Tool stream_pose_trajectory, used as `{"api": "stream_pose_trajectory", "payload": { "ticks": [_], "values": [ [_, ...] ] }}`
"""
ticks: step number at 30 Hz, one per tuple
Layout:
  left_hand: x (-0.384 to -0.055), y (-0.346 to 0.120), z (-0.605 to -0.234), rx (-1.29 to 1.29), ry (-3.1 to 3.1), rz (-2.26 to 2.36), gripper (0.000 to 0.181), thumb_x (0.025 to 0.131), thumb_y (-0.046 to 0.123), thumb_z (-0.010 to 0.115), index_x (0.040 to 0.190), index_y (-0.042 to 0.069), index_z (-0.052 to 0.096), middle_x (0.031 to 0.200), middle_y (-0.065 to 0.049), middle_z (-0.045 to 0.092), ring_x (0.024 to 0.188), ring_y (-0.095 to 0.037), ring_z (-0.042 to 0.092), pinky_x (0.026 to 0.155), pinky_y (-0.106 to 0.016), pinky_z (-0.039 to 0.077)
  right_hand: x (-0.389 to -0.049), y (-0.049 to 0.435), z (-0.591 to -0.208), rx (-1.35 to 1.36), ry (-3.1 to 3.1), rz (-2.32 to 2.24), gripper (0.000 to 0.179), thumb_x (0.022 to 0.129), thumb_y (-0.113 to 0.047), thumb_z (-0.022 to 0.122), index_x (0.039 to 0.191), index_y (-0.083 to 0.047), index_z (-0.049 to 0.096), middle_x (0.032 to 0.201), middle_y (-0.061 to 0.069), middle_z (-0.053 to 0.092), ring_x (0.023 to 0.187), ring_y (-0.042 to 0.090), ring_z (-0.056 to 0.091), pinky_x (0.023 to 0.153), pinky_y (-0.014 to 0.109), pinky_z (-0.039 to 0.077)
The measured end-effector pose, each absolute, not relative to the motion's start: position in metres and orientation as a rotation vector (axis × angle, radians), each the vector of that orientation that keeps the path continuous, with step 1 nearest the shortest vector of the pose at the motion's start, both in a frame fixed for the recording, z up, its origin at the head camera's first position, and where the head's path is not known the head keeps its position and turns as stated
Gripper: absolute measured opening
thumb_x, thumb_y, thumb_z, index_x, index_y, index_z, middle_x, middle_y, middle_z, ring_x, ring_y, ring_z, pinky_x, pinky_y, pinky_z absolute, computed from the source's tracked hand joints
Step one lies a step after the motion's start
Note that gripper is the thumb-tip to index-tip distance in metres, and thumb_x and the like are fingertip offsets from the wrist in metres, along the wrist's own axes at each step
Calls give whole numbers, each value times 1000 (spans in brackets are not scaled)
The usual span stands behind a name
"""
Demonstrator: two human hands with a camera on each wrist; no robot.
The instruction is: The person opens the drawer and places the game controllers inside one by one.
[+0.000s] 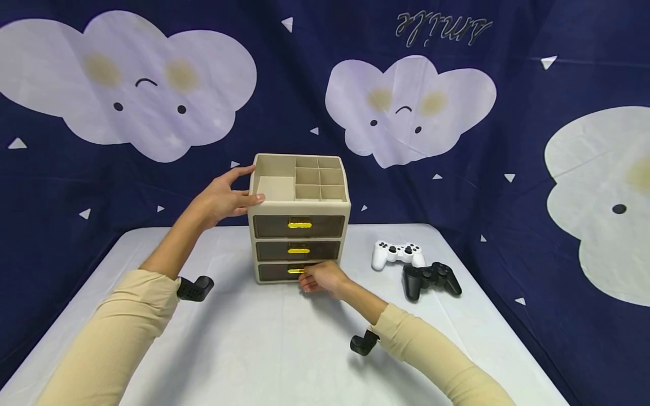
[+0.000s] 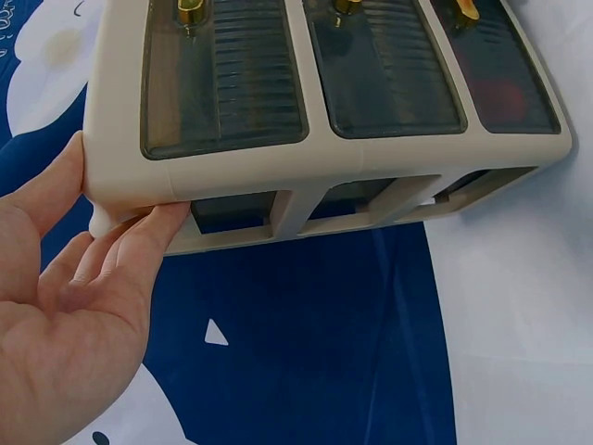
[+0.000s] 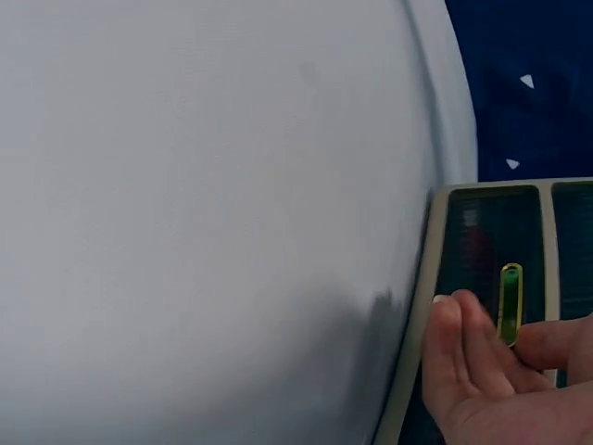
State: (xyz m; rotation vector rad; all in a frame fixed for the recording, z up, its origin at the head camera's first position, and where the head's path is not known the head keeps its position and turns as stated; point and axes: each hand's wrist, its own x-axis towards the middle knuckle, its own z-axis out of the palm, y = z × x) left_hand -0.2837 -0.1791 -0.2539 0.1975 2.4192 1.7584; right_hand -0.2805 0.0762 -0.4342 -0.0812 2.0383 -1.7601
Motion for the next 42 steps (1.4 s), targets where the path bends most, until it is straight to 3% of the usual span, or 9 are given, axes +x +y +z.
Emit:
{"api": "stream_pose_trajectory", "payload": {
  "ticks": [9,19,26,31,38,42],
  "values": [
    [-285,-176,-256,203,2430,1749,92,96,16,73,165,31,14,162,-20,36,142,-35,47,115,-50,42,-282,79,-435,-61,2057,-1743,32,105,-9,51,108,17,69,99,26,75,71,14,69,72,28,62],
    [-284,-174,-256,191,2430,1752,92,96,16,73,165,31,13,162,-20,36,142,-35,48,115,-50,43,-275,86,-415,-108,2014,-1632,33,105,-11,49,108,16,68,74,5,71,63,11,66,68,27,61],
    [-284,-176,-255,183,2430,1750,93,96,17,73,165,32,13,162,-19,34,143,-35,46,115,-50,43,-271,91,-381,-258,2009,-1554,34,104,-12,53,114,17,67,81,6,74,73,14,71,81,34,63],
    [-284,-179,-255,184,2432,1758,93,96,15,73,165,32,12,163,-20,33,144,-35,45,115,-51,42,-265,90,-358,-333,1984,-1581,35,100,-11,57,118,18,64,85,6,75,75,13,71,81,31,62],
    [-285,-179,-256,181,2434,1754,93,96,16,72,164,33,12,163,-20,33,143,-35,46,115,-50,42,-267,91,-343,-362,2001,-1655,35,99,-7,59,123,18,62,86,5,76,82,15,73,90,38,61],
    [-286,-178,-256,184,2433,1753,94,96,16,73,165,33,12,163,-20,33,143,-36,46,115,-50,42,-267,88,-336,-349,1999,-1689,33,100,-8,58,122,16,64,82,3,74,87,19,73,87,35,61]
  ]
}}
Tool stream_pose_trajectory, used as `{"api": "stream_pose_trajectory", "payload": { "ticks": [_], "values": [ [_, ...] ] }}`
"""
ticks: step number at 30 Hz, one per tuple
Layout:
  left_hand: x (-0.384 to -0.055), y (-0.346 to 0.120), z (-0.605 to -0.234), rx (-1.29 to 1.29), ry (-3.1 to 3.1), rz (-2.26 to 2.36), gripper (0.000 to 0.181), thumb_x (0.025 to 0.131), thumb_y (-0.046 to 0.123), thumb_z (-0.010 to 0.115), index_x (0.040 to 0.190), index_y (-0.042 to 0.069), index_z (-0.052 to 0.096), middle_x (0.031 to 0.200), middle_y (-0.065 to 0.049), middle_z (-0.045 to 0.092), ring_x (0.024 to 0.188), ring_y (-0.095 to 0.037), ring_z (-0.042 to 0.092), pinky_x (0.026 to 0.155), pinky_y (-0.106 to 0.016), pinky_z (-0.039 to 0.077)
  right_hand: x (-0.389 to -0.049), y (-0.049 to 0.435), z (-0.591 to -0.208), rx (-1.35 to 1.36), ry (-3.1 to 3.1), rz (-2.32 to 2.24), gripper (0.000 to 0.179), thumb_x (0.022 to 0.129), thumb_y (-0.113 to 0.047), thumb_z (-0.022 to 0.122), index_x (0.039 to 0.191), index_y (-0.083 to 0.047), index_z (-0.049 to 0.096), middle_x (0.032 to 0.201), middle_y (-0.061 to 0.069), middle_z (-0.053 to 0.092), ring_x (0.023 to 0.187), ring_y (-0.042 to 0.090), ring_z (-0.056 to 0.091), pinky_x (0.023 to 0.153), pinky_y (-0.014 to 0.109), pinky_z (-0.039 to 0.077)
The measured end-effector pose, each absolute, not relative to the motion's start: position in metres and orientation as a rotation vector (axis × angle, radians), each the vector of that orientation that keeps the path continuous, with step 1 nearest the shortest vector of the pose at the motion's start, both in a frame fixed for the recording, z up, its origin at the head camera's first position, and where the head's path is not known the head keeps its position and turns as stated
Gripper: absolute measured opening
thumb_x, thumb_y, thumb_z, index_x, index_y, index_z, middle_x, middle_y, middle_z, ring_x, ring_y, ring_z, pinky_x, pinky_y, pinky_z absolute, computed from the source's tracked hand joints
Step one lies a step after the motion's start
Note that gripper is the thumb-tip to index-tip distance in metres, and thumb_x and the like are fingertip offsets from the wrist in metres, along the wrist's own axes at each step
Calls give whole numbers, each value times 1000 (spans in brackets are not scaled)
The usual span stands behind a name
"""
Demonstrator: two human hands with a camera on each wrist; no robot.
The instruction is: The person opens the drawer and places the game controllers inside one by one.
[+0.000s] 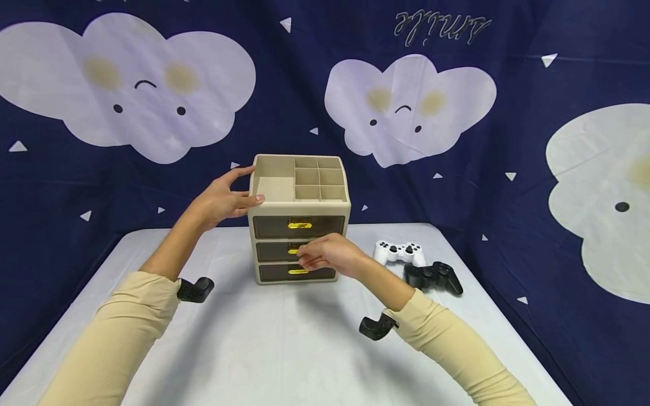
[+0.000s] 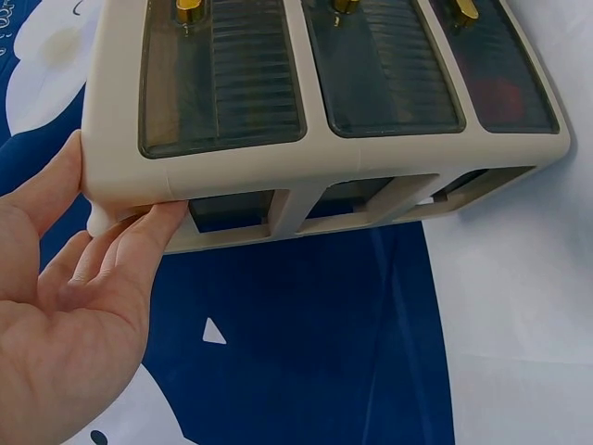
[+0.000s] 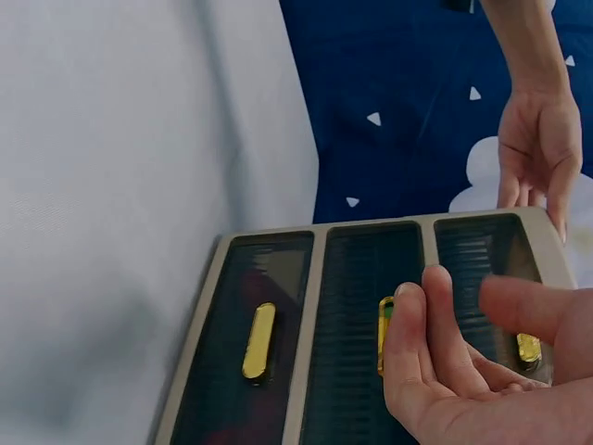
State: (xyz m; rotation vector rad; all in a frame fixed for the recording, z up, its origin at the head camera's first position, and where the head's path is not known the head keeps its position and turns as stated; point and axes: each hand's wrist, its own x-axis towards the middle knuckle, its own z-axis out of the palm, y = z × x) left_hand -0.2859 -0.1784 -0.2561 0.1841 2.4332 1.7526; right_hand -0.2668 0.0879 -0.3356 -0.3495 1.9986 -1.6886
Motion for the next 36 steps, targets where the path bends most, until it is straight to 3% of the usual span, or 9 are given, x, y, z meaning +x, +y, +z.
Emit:
{"api": "stream_pose_trajectory", "payload": {
  "ticks": [5,14,24,36],
  "values": [
    [-285,-179,-256,190,2429,1757,94,96,16,73,165,32,12,162,-20,34,143,-35,46,116,-50,42,-267,83,-330,-324,2051,-1686,32,103,-12,55,117,14,68,80,4,74,86,21,73,82,30,62],
    [-285,-178,-257,181,2427,1761,93,95,15,73,165,31,13,162,-20,35,143,-35,46,116,-50,42,-269,83,-342,-298,2068,-1657,36,105,-12,51,117,20,64,77,3,72,73,11,70,81,32,62],
    [-285,-178,-256,184,2437,1753,93,96,16,73,165,30,13,162,-20,34,143,-35,46,116,-50,42,-280,84,-366,-165,2037,-1671,38,107,-19,50,99,12,71,70,4,71,63,12,69,68,27,61],
    [-285,-178,-256,169,2445,1746,93,96,16,73,165,31,13,162,-20,35,142,-36,47,115,-51,42,-280,80,-372,-149,2032,-1737,35,106,-15,50,109,15,68,70,2,71,64,9,67,65,21,58]
  ]
}}
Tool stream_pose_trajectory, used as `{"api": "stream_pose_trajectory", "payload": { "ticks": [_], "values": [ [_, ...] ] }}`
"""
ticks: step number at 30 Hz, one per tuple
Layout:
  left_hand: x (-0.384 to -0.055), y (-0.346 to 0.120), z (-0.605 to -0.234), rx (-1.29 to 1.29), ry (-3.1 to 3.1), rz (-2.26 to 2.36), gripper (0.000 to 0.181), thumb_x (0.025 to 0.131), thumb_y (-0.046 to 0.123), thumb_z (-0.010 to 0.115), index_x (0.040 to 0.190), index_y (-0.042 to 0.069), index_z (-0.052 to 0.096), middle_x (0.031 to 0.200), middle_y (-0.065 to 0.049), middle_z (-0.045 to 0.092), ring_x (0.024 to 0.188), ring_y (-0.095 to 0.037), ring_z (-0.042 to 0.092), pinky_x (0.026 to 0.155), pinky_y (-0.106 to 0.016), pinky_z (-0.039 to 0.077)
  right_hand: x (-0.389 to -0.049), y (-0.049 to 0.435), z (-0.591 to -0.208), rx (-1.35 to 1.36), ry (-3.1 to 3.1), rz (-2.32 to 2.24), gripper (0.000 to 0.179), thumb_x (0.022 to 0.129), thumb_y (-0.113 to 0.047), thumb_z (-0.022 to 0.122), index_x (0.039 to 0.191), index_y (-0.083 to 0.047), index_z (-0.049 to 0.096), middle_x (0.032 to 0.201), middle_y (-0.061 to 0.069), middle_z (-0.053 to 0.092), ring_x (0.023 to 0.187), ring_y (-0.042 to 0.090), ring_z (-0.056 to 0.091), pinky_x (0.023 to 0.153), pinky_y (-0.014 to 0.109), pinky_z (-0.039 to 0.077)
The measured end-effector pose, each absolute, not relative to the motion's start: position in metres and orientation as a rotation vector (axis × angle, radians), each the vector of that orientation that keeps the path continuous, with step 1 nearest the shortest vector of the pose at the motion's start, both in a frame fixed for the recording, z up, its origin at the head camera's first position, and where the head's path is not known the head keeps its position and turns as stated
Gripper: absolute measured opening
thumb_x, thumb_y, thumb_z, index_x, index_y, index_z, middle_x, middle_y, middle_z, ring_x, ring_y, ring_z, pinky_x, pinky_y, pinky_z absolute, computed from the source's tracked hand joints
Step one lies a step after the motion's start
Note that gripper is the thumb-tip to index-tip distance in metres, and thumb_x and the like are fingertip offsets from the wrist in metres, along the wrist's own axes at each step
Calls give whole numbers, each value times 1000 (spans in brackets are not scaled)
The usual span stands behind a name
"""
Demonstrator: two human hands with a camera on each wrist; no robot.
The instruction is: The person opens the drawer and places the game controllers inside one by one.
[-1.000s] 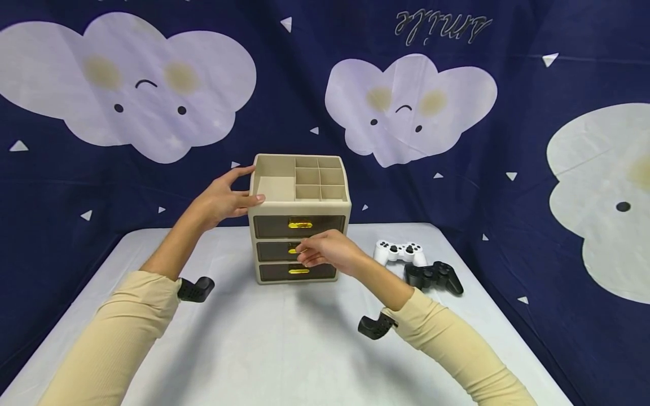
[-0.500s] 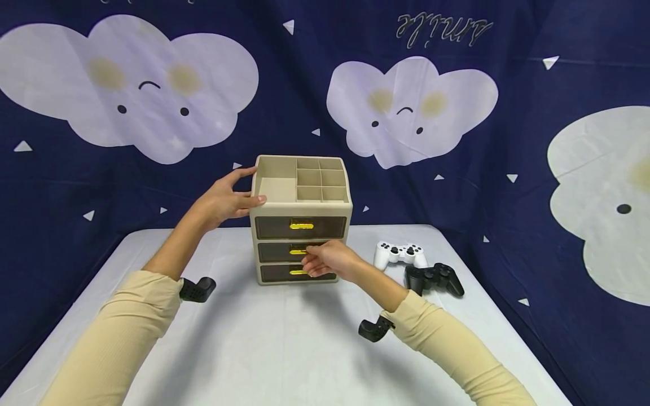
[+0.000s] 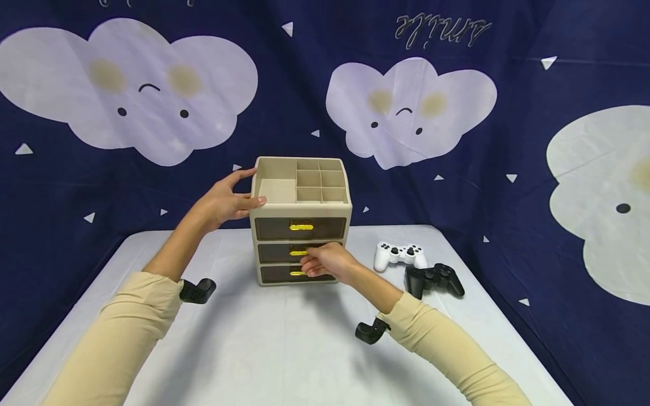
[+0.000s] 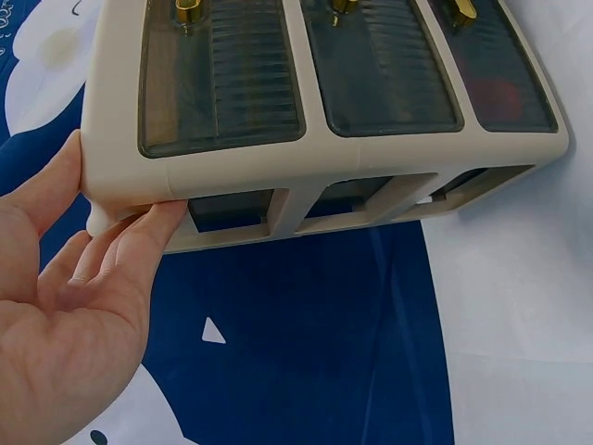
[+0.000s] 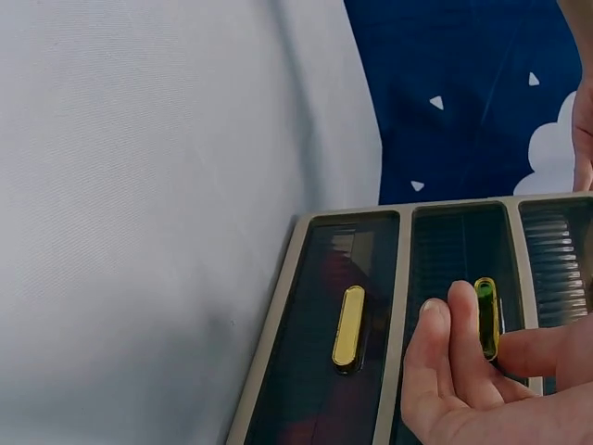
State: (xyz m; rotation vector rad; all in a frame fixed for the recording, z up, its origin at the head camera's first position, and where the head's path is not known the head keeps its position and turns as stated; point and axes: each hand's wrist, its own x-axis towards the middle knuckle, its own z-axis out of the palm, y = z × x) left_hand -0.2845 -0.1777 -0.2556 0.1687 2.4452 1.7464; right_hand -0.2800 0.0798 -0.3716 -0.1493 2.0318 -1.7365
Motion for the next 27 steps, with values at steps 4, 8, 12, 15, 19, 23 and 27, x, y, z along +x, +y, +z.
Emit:
{"api": "stream_pose_trajectory", "payload": {
  "ticks": [4,8,12,15,19,23,27],
  "values": [
    [-284,-178,-257,171,2451,1736,93,96,18,73,165,32,13,162,-19,35,142,-36,48,115,-51,42,-275,81,-371,-161,2045,-1721,34,106,-12,51,108,16,69,73,4,71,65,9,68,65,22,59],
    [-285,-179,-257,175,2455,1731,92,96,19,73,164,33,13,162,-19,35,142,-36,48,115,-51,42,-267,84,-370,-217,2103,-1681,33,105,-13,52,105,15,71,75,4,73,66,9,69,68,25,61],
    [-286,-180,-256,180,2452,1731,93,96,19,73,164,33,13,162,-19,35,142,-36,47,115,-51,42,-259,88,-370,-272,2173,-1638,33,104,-13,55,103,15,72,74,4,73,68,9,69,72,30,63],
    [-286,-180,-256,184,2440,1734,93,96,18,73,165,32,12,163,-19,34,143,-36,47,115,-51,42,-252,90,-370,-290,2189,-1614,33,104,-14,56,101,14,73,74,4,73,68,10,69,76,35,63],
    [-285,-180,-255,190,2431,1739,93,96,17,73,165,32,12,163,-19,34,143,-35,46,116,-51,42,-242,93,-371,-316,2215,-1594,32,103,-15,57,99,12,74,75,6,74,69,11,70,78,41,63],
    [-284,-180,-255,202,2436,1733,92,96,18,72,165,32,12,163,-19,33,143,-35,46,115,-51,42,-232,94,-372,-344,2250,-1575,33,103,-15,58,99,12,75,79,10,76,72,15,72,78,42,64],
    [-283,-179,-255,209,2435,1735,92,96,17,72,165,32,12,163,-19,34,142,-35,47,115,-51,42,-223,95,-373,-356,2257,-1564,33,103,-16,58,99,11,75,82,13,76,75,18,74,76,39,64]
  ]
}}
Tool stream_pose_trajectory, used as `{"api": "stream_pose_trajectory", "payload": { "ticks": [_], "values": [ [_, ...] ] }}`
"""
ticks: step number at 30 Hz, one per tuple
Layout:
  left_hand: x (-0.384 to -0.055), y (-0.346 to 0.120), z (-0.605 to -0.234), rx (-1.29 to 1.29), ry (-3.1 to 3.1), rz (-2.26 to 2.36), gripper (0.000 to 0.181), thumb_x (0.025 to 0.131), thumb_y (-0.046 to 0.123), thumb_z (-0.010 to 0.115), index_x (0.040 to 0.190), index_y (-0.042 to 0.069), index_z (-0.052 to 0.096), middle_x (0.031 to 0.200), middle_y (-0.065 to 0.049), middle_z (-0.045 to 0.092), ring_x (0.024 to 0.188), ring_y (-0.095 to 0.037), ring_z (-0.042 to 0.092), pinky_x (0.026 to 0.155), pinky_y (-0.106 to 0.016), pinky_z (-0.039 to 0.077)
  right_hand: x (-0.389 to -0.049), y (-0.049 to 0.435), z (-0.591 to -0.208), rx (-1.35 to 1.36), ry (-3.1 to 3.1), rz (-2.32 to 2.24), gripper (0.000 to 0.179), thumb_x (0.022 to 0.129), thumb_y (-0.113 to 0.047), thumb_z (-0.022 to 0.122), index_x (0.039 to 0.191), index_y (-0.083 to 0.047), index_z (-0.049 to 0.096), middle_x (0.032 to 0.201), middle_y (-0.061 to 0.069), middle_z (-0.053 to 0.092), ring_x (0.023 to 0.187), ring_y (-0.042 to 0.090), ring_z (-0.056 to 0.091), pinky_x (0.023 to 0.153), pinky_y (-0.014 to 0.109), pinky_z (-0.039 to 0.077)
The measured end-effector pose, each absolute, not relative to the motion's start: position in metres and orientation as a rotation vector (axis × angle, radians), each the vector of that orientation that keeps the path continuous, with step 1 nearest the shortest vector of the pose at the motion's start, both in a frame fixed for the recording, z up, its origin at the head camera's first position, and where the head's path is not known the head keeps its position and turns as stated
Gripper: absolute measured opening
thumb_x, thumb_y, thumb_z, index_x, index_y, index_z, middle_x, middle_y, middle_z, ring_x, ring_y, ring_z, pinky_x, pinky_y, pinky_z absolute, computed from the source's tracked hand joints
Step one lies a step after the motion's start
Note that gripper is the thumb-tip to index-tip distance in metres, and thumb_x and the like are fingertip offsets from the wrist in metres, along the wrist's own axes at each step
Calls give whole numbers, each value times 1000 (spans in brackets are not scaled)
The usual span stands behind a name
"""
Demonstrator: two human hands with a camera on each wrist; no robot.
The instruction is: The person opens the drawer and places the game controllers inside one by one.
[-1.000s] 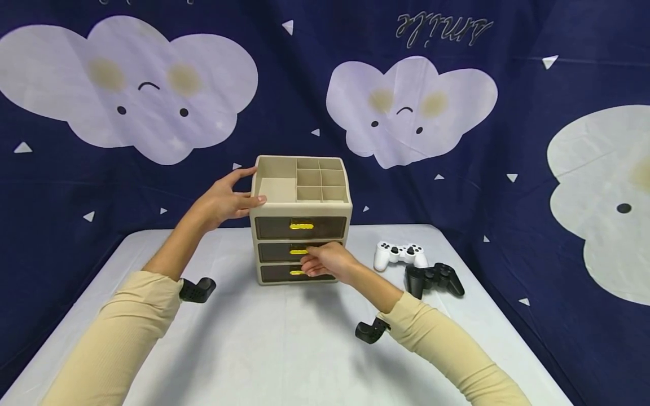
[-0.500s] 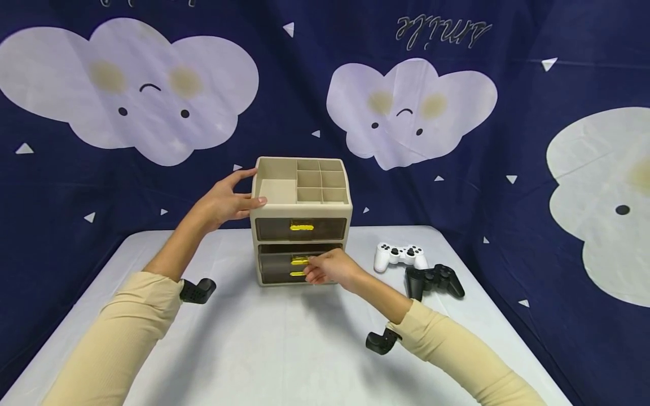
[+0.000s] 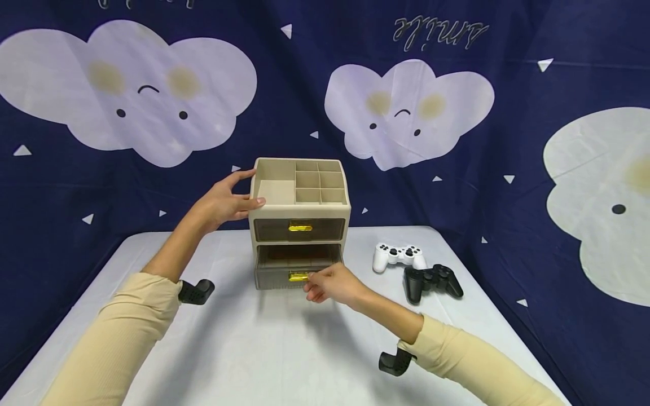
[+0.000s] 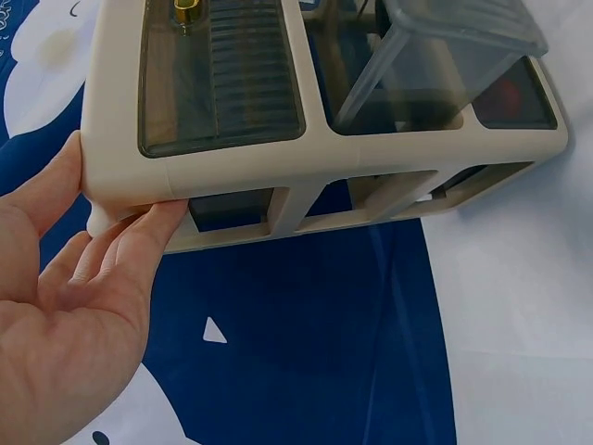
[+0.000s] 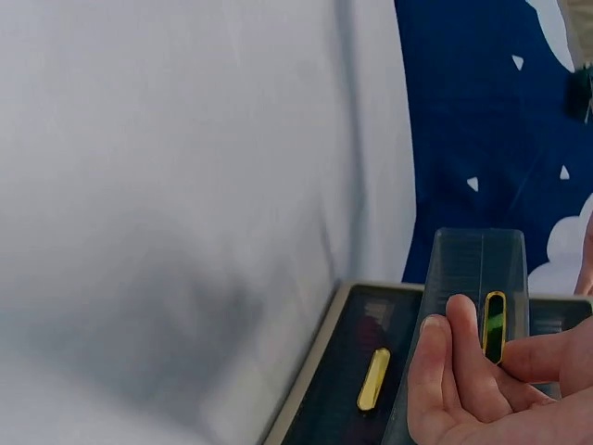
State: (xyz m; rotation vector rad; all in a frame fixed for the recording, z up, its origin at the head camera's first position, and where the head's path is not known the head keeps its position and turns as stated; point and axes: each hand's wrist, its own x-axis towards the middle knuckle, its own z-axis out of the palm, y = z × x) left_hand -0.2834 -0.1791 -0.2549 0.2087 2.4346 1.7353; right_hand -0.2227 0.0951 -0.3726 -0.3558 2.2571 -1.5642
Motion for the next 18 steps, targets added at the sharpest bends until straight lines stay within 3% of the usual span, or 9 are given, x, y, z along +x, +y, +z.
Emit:
{"api": "stream_pose_trajectory", "payload": {
  "ticks": [18],
  "values": [
    [-281,-178,-255,217,2460,1717,91,97,17,71,165,29,11,163,-21,33,143,-37,46,115,-52,41,-189,98,-367,-367,2204,-1609,32,102,-15,59,94,10,76,79,11,76,71,13,72,71,34,63]
  ]
}}
